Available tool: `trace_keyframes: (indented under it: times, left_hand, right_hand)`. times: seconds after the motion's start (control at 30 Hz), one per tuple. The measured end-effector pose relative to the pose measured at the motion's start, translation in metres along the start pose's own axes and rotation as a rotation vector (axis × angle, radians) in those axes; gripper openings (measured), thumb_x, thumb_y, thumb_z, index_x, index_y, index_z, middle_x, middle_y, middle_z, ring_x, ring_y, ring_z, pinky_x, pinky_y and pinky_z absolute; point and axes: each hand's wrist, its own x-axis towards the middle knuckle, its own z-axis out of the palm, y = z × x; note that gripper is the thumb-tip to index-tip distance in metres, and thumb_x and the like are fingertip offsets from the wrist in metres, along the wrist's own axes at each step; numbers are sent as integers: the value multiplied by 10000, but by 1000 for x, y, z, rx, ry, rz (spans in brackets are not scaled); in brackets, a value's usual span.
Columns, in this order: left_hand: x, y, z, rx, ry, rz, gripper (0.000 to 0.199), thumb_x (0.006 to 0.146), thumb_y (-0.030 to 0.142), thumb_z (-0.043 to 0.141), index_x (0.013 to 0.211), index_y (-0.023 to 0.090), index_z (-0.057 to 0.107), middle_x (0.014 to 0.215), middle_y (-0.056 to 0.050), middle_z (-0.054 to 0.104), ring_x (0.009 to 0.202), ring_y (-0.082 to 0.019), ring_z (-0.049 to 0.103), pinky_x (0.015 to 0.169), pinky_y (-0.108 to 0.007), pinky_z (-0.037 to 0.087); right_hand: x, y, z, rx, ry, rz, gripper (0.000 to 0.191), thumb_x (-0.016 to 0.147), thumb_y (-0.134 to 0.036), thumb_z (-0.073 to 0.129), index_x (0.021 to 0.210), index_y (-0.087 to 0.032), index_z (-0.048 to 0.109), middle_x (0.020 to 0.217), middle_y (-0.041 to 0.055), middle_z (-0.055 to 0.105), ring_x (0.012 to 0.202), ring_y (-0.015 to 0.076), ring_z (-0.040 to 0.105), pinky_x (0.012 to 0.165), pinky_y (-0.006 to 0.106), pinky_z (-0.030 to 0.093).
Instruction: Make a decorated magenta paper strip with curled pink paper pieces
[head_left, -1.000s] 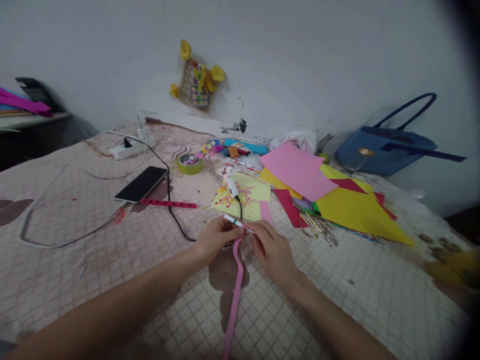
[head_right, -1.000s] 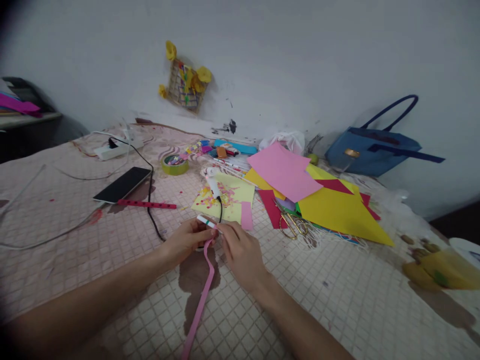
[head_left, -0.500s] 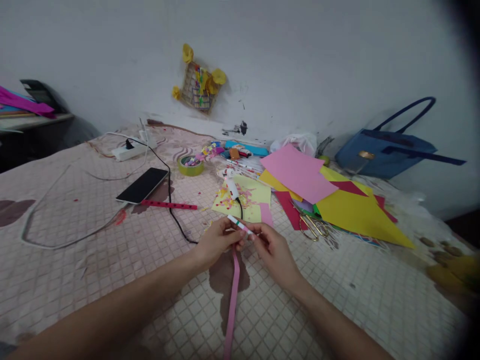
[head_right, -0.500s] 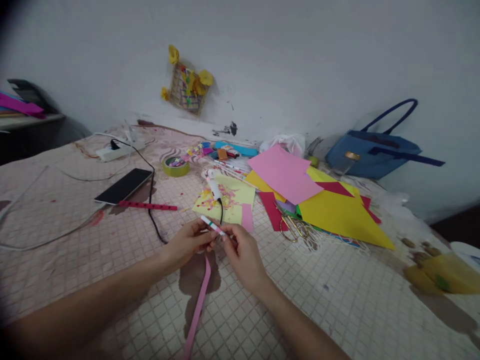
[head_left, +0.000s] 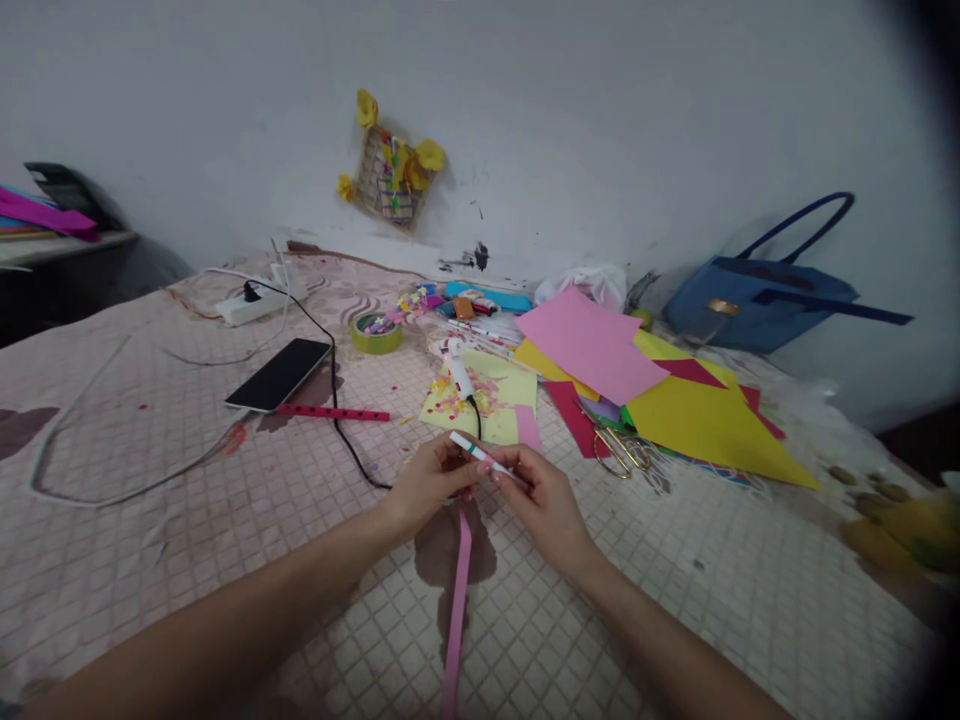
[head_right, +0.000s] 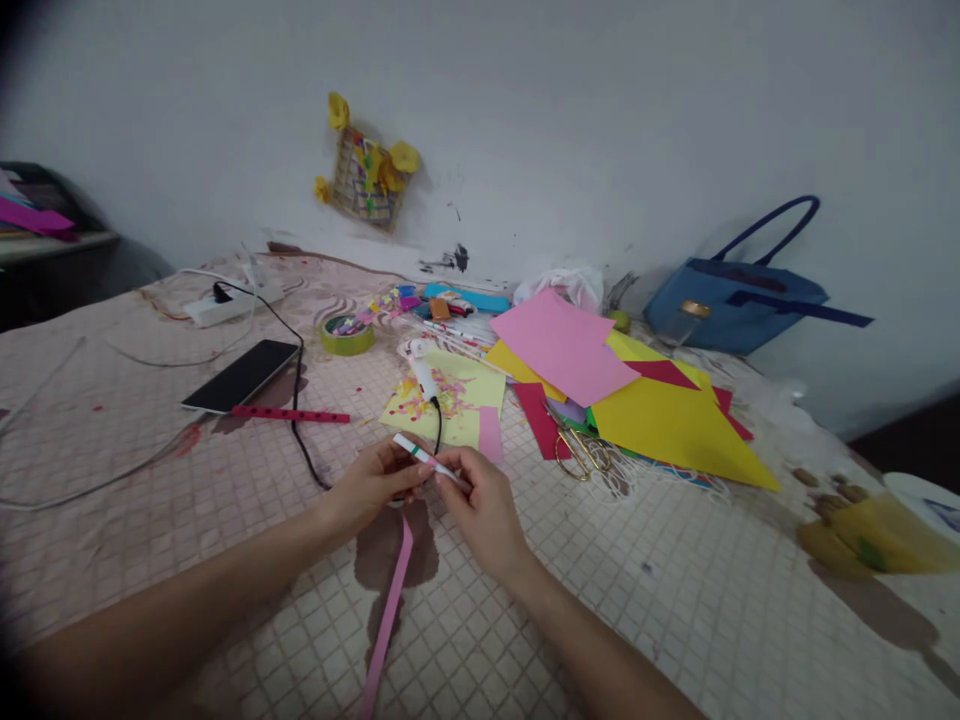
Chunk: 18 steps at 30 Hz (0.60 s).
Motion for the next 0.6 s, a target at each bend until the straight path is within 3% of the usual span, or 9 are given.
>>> trace_keyframes:
  times: [0.17,0.4,0.5,0.6]
  left_hand:
    - [2,-4,-2,-19,-16,15,285,685,309,712,831,129,547,678,23,543,582,-69,491,532,-192,417]
    - [1,1,-1,51,-11,17,292,703,341,690,808,131,517,642,32,497,548,-69,448,434,-166,374]
    - [2,2,-2,84,-28,40,286,716,344,678,814,132,512,613,41,490,496,-51,417,418,-158,335]
    - [4,2,-4,106,-61,70,284,722,343,674,820,126,519,616,44,487,472,-36,394,421,-159,314]
  right_hand:
    - [1,-1,0,78,-12,12,122,842,-295,510,878,-195,569,824,14,621,792,160,585,716,273,452]
    - [1,-2,1,75,-18,24,155,849,-335,505,867,-196,571,798,8,608,775,146,564,681,250,431]
    - [2,-5,0,113,-38,76,184,848,-362,507,864,-189,566,738,-10,569,637,109,515,567,221,398]
    - [2,-6,-1,152,-63,156,222,836,-396,518,849,-178,558,600,-52,460,476,71,375,436,204,290]
